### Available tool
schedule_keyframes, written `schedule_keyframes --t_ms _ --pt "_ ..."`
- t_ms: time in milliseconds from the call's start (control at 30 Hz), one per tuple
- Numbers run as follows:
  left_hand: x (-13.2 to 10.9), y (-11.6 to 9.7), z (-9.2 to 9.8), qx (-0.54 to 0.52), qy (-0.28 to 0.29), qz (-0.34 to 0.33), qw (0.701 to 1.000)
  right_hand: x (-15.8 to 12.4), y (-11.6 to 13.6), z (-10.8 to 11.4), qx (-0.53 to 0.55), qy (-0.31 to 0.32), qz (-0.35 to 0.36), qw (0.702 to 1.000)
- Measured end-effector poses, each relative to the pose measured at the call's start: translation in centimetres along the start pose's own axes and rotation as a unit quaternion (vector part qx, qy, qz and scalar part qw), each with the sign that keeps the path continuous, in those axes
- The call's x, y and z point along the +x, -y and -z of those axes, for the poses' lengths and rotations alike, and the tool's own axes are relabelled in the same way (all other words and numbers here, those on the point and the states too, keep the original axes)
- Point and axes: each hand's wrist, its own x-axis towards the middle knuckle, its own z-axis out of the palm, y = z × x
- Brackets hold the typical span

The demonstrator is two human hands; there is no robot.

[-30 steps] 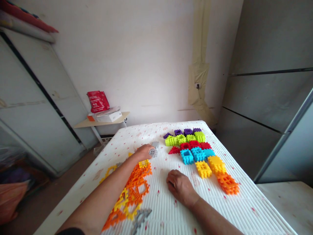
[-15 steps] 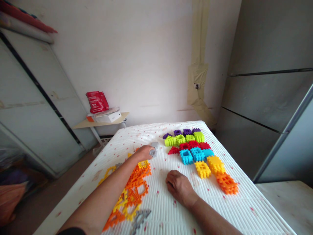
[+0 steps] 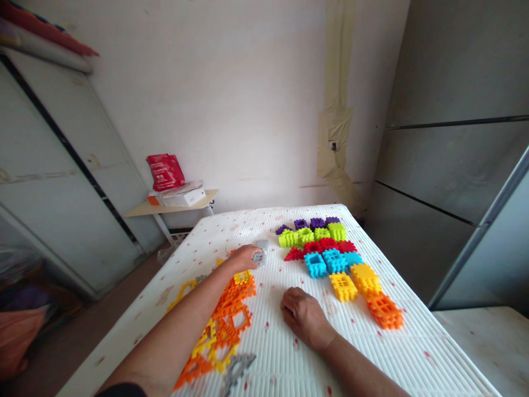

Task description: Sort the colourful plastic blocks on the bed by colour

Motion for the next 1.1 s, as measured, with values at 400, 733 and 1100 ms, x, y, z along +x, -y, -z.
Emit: schedule_keyframes --t_ms 400,733,1100 --pt "-0.2 -0.2 0.1 -0.004 -0.003 0.004 1.0 0.0 -0.2 -0.2 -0.005 0.001 -0.001 1.0" --pt "-0.1 0.0 -0.1 -0.016 -0.013 -0.002 1.0 0.1 0.0 0.0 0.0 0.003 -0.004 1.0" --pt "-4.8 4.4 4.6 -0.101 -0.097 0.068 0.988 -0.2 -0.5 -0.2 0.003 0.011 0.0 1.0"
